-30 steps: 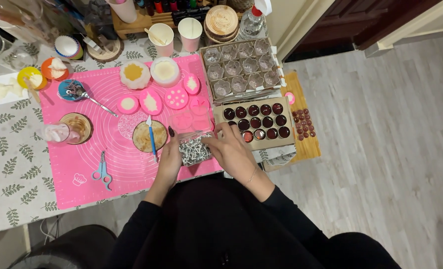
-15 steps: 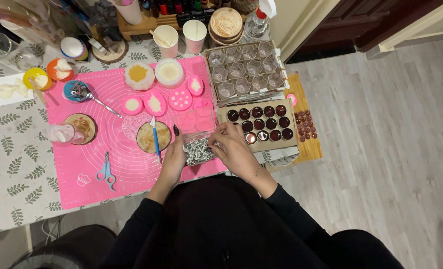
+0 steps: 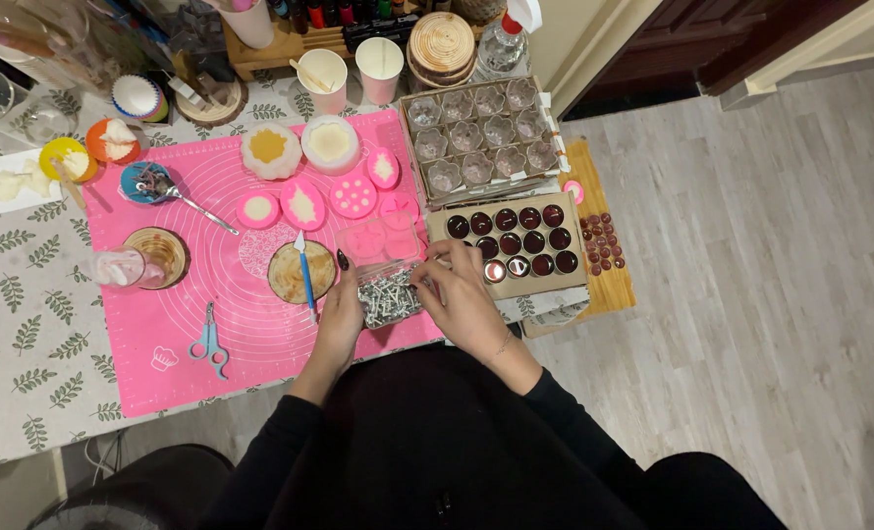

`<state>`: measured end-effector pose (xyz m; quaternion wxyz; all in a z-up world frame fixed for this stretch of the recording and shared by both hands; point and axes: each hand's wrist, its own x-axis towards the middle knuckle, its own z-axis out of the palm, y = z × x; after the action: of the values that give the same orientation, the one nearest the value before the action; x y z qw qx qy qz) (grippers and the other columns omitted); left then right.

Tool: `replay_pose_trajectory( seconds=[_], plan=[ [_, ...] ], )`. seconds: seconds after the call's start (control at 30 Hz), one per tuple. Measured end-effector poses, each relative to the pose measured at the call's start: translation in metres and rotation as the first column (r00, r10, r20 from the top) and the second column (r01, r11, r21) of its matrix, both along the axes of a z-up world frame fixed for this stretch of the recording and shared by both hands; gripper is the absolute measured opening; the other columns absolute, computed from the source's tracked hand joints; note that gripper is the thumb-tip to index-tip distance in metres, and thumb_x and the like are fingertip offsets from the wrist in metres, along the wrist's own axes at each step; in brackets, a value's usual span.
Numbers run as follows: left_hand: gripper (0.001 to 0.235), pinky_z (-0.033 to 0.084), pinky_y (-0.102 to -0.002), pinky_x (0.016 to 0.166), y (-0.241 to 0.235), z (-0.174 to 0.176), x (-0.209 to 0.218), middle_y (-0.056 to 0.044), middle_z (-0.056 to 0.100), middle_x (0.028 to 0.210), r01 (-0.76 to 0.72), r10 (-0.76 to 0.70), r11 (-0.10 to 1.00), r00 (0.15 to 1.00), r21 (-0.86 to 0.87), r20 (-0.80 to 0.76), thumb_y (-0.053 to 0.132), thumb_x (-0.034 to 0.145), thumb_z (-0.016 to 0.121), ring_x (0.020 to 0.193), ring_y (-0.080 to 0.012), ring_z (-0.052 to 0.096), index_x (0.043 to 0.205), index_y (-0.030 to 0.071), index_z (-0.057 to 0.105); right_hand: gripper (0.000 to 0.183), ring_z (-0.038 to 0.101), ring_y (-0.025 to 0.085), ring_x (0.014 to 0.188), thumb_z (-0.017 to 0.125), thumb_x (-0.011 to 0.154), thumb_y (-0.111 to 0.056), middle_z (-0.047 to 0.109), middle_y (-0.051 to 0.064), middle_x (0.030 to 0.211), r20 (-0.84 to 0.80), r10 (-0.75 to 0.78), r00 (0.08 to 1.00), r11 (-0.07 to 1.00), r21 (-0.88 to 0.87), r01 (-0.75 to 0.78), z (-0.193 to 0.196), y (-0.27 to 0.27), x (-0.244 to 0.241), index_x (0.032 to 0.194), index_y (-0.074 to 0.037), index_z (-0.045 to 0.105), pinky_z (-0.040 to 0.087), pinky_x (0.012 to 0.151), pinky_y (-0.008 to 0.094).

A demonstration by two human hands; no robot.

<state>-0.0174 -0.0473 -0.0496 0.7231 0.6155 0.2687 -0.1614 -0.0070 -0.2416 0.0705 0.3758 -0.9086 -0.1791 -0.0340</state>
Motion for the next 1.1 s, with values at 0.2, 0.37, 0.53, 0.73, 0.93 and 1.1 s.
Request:
replay_pose_trajectory(
  seconds=[0.2, 0.37, 0.53, 0.73, 0.93, 1.1],
  plan=[
    [0.052, 0.041, -0.027, 0.065, 0.011, -0.028, -0.011, 0.002, 0.053, 0.081, 0.008, -0.014, 0.999, 0.989, 0.041, 0.147, 0.047, 0.107, 0.042, 0.073, -0.0092, 0.044, 0.105, 0.001, 0.066, 0.013, 0.056, 0.025, 0.102, 0.067, 0.091, -0.002, 0.056, 0.010, 0.102, -0.003, -0.006, 1.000, 0.996, 0.086, 0.006, -0.007, -0.001, 0.002, 0.103, -0.004, 0.065, 0.047, 0.091, 0.036],
    [0.044, 0.046, -0.028, 0.065, 0.027, -0.040, -0.027, 0.001, 0.064, 0.077, 0.112, -0.165, 0.969, 0.958, 0.221, 0.234, 0.039, 0.105, 0.047, 0.070, -0.0077, 0.054, 0.104, 0.003, 0.072, 0.012, 0.061, 0.010, 0.079, 0.058, 0.100, -0.004, 0.060, 0.002, 0.087, -0.560, 0.112, 0.821, 0.848, 0.485, 0.216, -0.041, -0.007, 0.003, 0.112, -0.003, 0.060, 0.049, 0.070, 0.025],
    [0.043, 0.043, -0.035, 0.057, 0.026, -0.080, -0.035, -0.007, 0.053, 0.063, 0.202, -0.252, 0.876, 0.966, 0.438, 0.059, 0.038, 0.107, 0.054, 0.058, -0.0143, 0.047, 0.103, -0.001, 0.073, 0.011, 0.064, 0.007, 0.085, 0.059, 0.100, -0.001, 0.063, 0.000, 0.091, -0.555, 0.191, 0.810, 0.755, 0.610, 0.240, -0.053, -0.008, 0.000, 0.111, 0.001, 0.061, 0.052, 0.073, 0.023],
    [0.045, 0.048, -0.032, 0.068, 0.017, -0.029, -0.024, -0.017, 0.063, 0.092, 0.015, -0.259, 0.799, 0.911, 0.602, 0.320, 0.035, 0.098, 0.067, 0.079, -0.0199, 0.057, 0.124, -0.002, 0.063, 0.013, 0.063, 0.006, 0.088, 0.056, 0.101, -0.002, 0.061, 0.000, 0.094, -0.558, 0.174, 0.812, 0.758, 0.602, 0.251, -0.036, -0.009, 0.003, 0.114, -0.001, 0.059, 0.052, 0.076, 0.022],
    [0.042, 0.052, -0.036, 0.091, 0.005, 0.058, -0.007, -0.019, 0.066, 0.120, -0.116, -0.335, 0.744, 0.787, 0.658, 0.518, 0.026, 0.103, 0.062, 0.107, -0.0255, 0.062, 0.139, 0.003, 0.063, 0.015, 0.055, 0.006, 0.086, 0.057, 0.103, -0.001, 0.060, 0.001, 0.097, -0.545, 0.156, 0.824, 0.782, 0.577, 0.233, -0.029, -0.021, 0.013, 0.117, 0.001, 0.062, 0.046, 0.075, 0.023],
    [0.035, 0.058, -0.028, 0.080, -0.018, 0.092, 0.009, -0.012, 0.076, 0.109, 0.184, -0.133, 0.913, 0.978, -0.363, 0.162, 0.015, 0.101, 0.056, 0.086, -0.0160, 0.070, 0.134, 0.004, 0.063, 0.015, 0.065, 0.010, 0.102, 0.063, 0.099, -0.002, 0.062, 0.002, 0.106, -0.491, 0.259, 0.832, 0.724, 0.669, 0.170, -0.024, -0.026, 0.024, 0.112, 0.004, 0.068, 0.051, 0.090, 0.024]
  ],
)
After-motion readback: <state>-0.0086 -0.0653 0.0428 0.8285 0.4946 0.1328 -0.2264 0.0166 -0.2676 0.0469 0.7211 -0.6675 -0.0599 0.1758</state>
